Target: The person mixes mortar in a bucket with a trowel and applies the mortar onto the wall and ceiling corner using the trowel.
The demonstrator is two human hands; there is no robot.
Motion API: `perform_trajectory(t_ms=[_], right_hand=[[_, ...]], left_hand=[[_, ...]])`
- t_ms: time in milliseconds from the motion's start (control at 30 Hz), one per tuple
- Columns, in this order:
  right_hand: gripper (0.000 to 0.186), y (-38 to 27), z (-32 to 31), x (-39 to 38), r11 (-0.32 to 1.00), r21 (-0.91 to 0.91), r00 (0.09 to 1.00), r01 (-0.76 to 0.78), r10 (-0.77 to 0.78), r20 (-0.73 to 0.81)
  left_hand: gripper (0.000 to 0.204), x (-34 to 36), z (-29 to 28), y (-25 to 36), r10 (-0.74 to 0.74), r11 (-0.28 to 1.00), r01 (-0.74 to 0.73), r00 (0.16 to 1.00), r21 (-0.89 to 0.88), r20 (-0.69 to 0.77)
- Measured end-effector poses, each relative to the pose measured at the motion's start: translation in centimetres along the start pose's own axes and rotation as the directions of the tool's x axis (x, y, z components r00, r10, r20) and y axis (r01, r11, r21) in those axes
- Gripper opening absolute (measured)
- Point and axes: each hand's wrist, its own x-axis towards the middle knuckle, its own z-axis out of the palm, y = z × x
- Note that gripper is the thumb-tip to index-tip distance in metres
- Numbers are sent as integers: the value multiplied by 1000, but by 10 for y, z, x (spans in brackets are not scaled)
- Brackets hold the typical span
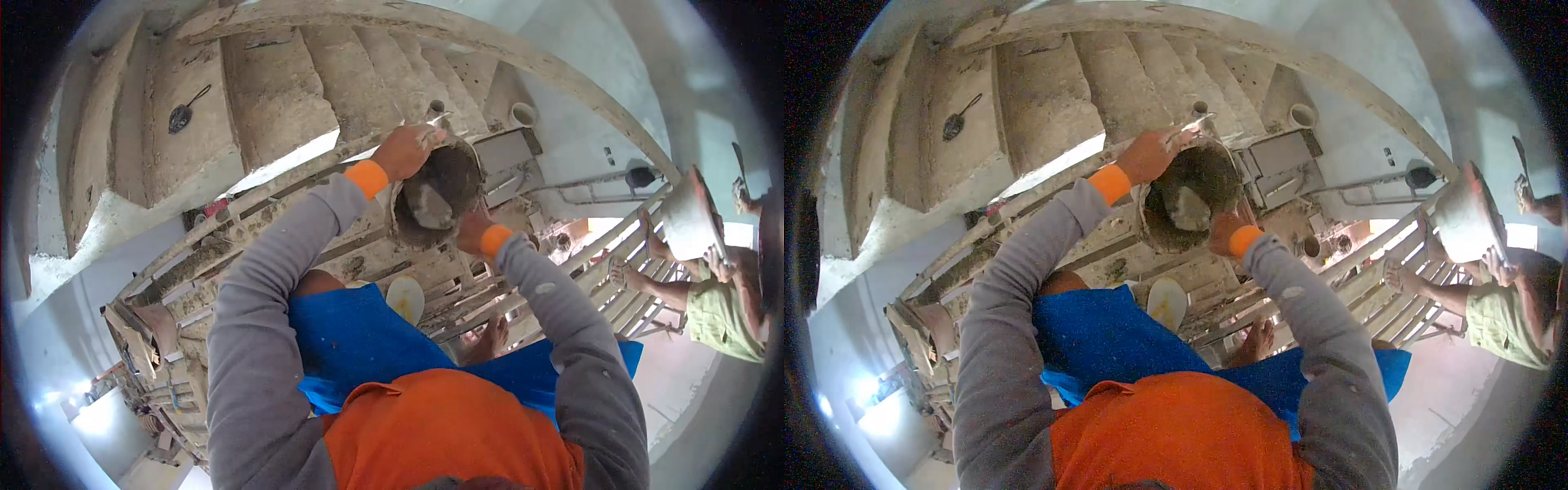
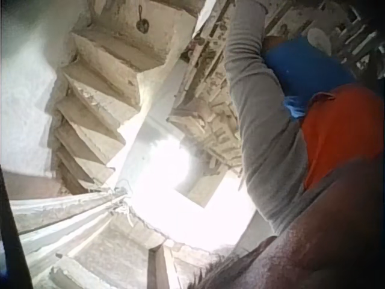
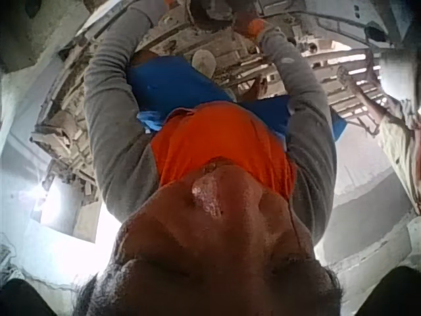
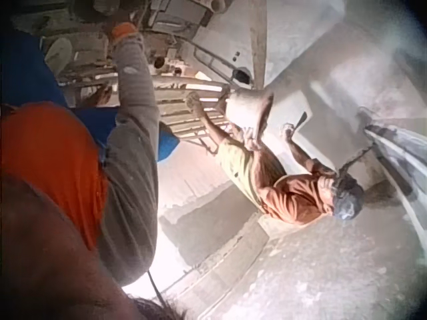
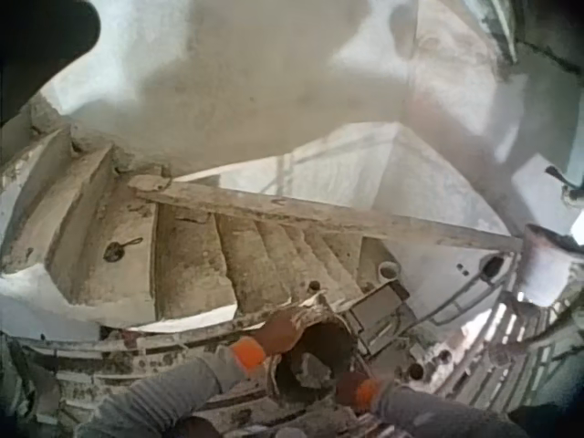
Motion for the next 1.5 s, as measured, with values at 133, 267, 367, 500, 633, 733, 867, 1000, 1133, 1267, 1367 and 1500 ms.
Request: perform_trajectory(t_ms=[133,267,367,500,633,733,867,1000,1133,1267,1367,1500], right_hand=[[20,1,-30,-5,968,193,935,-159,85,344],[21,1,-89,-7,932,224,896,-286,178,406],[19,19,-4,28,996,91,990,-5,-7,138],[21,22,44,2,979,-27,923,202,-200,-329],[21,7,-76,-4,846,454,951,-281,183,248],[22,31,0,27,960,279,996,25,-49,80],[29,-5,-46,-4,932,350,993,91,-110,33],[40,-30,-105,-15,905,167,895,-390,330,301],[45,-14,-77,-21,896,74,888,-438,444,-117],[32,-3,-11,28,923,-118,926,-367,350,-139],[25,-28,-6,30,948,-181,962,-262,272,31],[26,-80,-38,5,969,-54,959,-243,248,138]], left_hand=[[52,-1,7,23,-46,999,46,995,2,90],[52,-4,3,0,-48,998,50,997,40,-59],[53,5,12,8,-57,994,63,995,85,-77],[54,5,13,14,-48,998,48,999,49,9],[52,-4,-1,0,-149,983,159,982,86,-118],[52,10,28,-28,207,977,-194,959,84,-193],[44,-5,14,3,-39,998,28,974,-55,-222],[45,-9,0,-21,-165,986,162,962,-34,-218],[46,0,8,-14,-183,983,174,931,-56,-316],[44,9,28,-43,115,985,-58,927,165,-356],[43,-13,25,-33,-19,999,7,938,-35,-346],[47,-31,6,-33,-141,990,138,942,-32,-304]])
